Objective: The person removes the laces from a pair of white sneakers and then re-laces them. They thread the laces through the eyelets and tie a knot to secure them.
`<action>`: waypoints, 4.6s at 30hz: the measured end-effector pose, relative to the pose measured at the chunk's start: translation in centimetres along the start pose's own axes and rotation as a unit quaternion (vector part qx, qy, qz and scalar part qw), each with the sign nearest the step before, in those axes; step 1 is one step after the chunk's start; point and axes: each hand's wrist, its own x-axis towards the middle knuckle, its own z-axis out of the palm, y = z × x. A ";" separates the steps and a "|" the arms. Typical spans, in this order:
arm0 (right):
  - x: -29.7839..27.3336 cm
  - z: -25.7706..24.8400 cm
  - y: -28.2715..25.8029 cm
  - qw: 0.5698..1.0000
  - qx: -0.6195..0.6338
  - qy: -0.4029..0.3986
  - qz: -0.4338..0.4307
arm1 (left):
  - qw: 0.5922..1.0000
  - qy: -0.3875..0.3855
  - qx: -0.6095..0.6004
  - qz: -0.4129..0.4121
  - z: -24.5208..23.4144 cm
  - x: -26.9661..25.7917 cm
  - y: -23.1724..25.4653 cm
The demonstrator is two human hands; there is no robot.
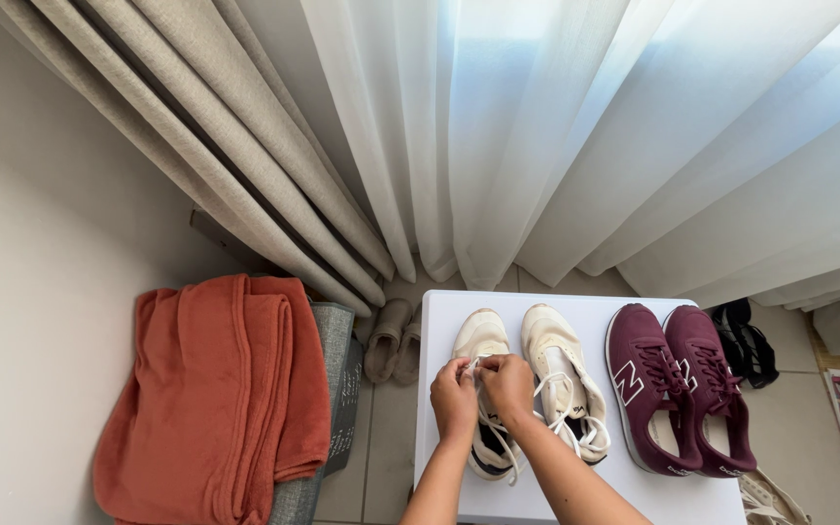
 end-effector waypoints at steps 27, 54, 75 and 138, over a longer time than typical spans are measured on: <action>7.3 -2.8 6.4 0.949 0.189 -0.193 0.162 | 0.961 0.262 0.006 0.086 -28.3 4.2 5.8; 1.5 -3.6 4.5 0.999 0.021 0.014 -0.025 | 0.966 -0.248 0.034 0.067 -7.0 7.5 -2.2; -3.1 -3.2 -1.2 0.968 -0.180 0.054 -0.165 | 0.980 -0.146 0.081 0.104 -1.0 2.2 0.9; 1.4 -14.4 -5.9 0.885 0.449 -0.090 -0.086 | 0.963 -0.100 -0.069 0.242 -11.0 -1.5 20.7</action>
